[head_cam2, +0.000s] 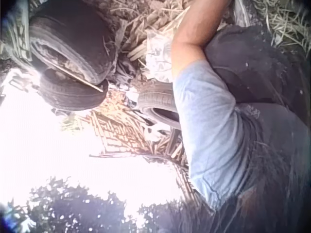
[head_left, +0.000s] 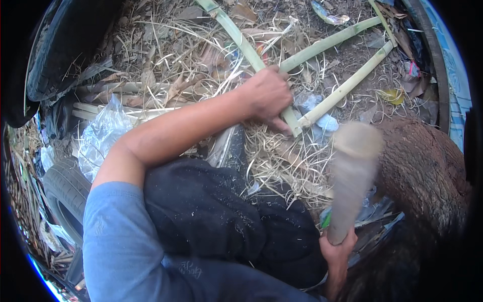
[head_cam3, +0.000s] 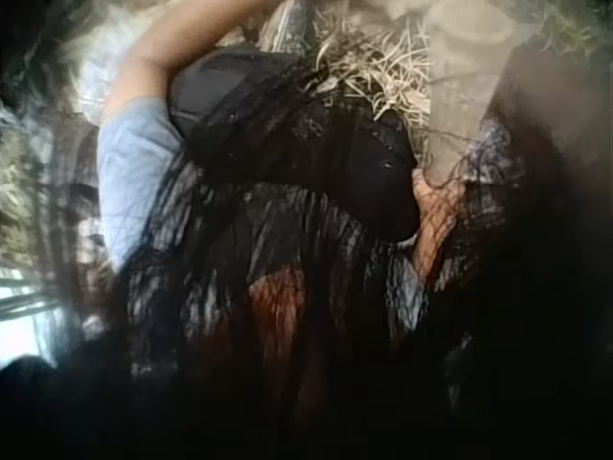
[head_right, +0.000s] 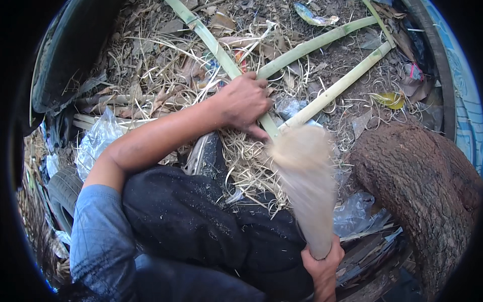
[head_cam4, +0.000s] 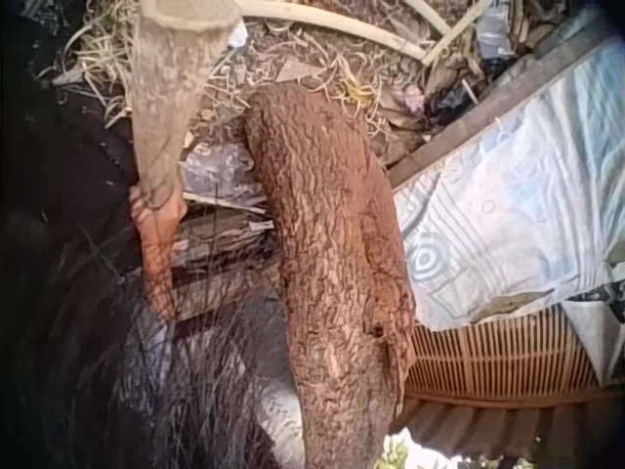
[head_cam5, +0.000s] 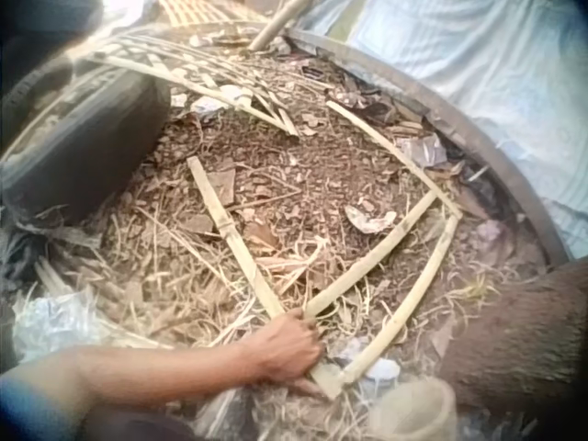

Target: The person carves a bamboo strip with a knife, fits it into a bamboo frame by hand, and hammers the joints with a piece of wood.

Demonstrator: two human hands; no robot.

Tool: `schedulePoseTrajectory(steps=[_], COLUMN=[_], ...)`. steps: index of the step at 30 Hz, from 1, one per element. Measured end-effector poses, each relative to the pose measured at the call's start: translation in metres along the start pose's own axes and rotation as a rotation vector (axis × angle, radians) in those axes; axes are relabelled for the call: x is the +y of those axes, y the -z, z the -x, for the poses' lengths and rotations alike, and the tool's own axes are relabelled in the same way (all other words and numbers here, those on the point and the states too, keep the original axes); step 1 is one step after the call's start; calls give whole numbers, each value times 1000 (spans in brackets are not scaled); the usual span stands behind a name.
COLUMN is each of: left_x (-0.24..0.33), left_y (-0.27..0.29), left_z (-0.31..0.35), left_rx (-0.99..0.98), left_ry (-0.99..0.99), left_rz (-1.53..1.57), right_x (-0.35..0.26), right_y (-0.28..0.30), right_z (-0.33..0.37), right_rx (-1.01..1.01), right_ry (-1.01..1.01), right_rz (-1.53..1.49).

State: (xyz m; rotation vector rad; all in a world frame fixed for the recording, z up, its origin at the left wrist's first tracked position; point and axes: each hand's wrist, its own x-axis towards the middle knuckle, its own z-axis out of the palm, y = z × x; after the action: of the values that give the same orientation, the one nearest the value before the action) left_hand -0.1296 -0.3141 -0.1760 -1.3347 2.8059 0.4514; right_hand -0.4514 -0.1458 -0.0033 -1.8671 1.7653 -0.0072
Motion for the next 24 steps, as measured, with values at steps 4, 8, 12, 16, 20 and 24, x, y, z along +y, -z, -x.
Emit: schedulePoseTrajectory(steps=[4,8,12,16,20,24], left_x=[-2,1,0,-2,1,4], left_y=[2,-2,9,6,12,-6], left_z=[2,5,-1,3,1,5], left_rx=[3,76,-46,-80,-20,-2], left_ry=[8,-33,-1,-7,-2,-8], left_rz=[-26,-28,-30,-30,3,-21], right_x=[2,-7,-6,-8,-14,-6], right_y=[-5,-2,5,8,11,8], right_z=[-11,2,-3,-9,-12,-23], right_rx=[-228,-8,-70,-213,-10,-281], right_ry=[-203,-86,-99,-192,-49,-146], right_rz=[118,-82,28,127,-53,307])
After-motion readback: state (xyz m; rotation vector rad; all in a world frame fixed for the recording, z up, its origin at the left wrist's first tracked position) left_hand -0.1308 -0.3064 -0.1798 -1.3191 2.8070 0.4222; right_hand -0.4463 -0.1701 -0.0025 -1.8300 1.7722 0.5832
